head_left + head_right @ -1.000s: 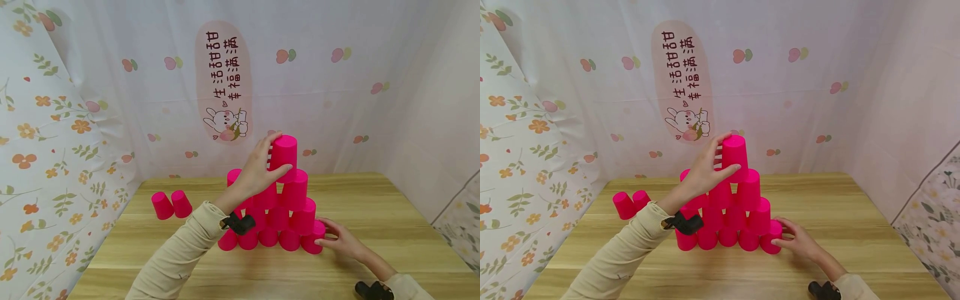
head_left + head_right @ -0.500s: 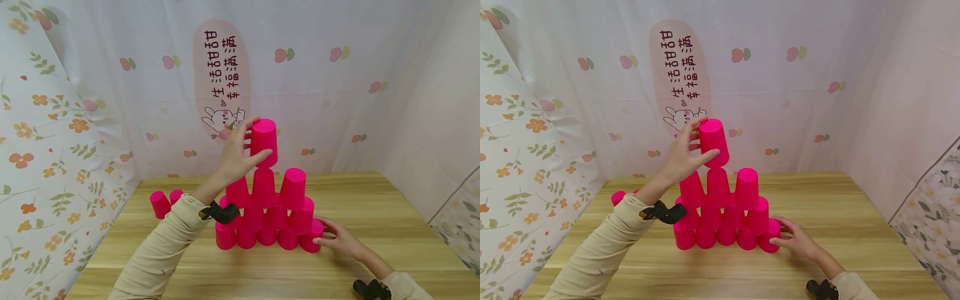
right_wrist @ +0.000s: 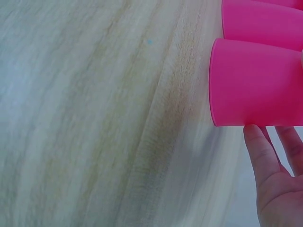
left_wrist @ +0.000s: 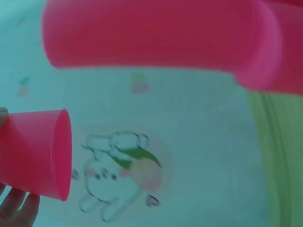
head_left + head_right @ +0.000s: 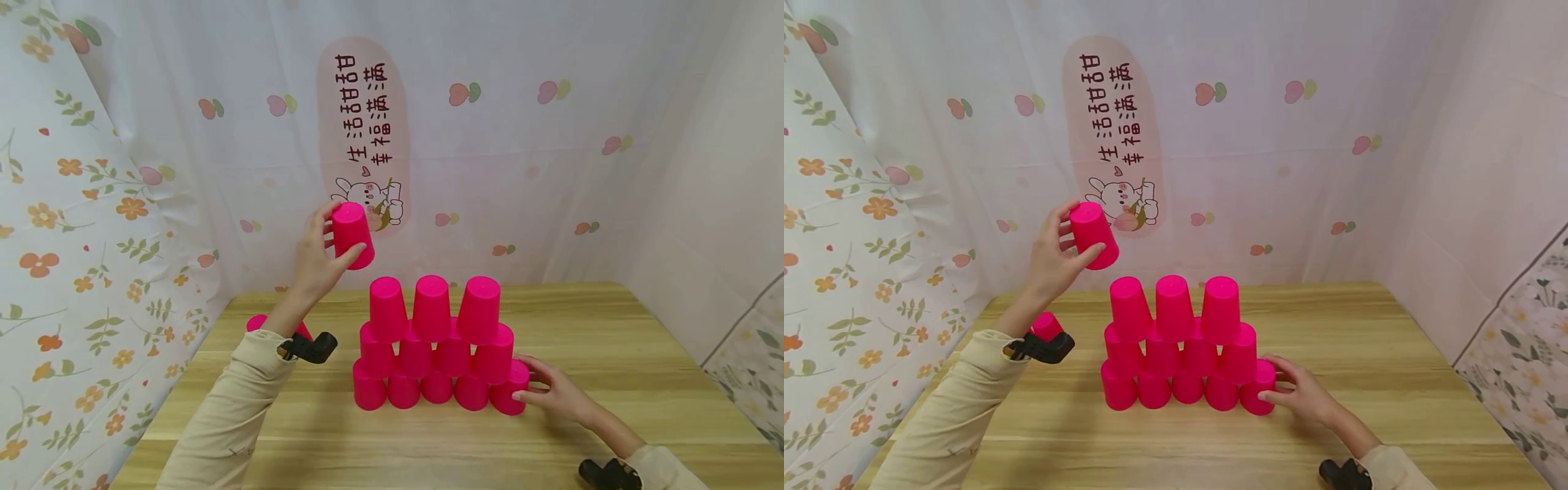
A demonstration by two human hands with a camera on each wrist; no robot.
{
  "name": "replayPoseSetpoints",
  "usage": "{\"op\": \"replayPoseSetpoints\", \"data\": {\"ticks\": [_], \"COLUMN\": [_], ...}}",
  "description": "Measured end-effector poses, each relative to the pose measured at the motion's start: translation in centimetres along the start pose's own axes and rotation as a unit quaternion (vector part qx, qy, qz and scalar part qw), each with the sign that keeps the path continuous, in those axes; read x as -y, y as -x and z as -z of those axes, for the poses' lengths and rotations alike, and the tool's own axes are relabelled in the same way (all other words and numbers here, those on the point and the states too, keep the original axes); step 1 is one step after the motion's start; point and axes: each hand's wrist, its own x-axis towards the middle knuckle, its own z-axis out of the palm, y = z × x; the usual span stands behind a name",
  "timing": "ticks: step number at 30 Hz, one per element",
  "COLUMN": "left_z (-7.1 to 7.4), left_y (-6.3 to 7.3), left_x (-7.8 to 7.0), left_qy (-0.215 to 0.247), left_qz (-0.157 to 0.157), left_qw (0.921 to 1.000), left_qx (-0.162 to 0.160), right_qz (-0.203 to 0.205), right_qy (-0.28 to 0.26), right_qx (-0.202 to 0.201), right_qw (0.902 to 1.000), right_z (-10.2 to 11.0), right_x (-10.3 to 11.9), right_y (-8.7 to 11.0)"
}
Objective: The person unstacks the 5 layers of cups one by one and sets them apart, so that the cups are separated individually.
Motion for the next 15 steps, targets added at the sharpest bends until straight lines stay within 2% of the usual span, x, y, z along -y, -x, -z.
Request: {"op": "replayPoseSetpoints", "data": {"ticks": [4, 9, 15], "left_z": [0.4, 0.0, -1.3], "left_y": [1.7, 4.8, 8.5], "left_x": [2.4, 6.0, 10.6], "left_qy": [0.002, 0.012, -0.005], "left_qz": [0.053, 0.133, 0.175], "left_qw": [0.9985, 0.9910, 0.9844], "left_qx": [0.008, 0.011, -0.016], "right_qz": [0.004, 0.013, 0.003], "right_qy": [-0.003, -0.001, 0.001], "right_qx": [-0.004, -0.006, -0.003], "right_qw": [1.0000, 0.9999, 1.0000], "right_z": [0.0, -0.1, -0.1], "right_x": [-0.1, -0.2, -0.2], "right_y": [0.0, 0.0, 0.0]}}
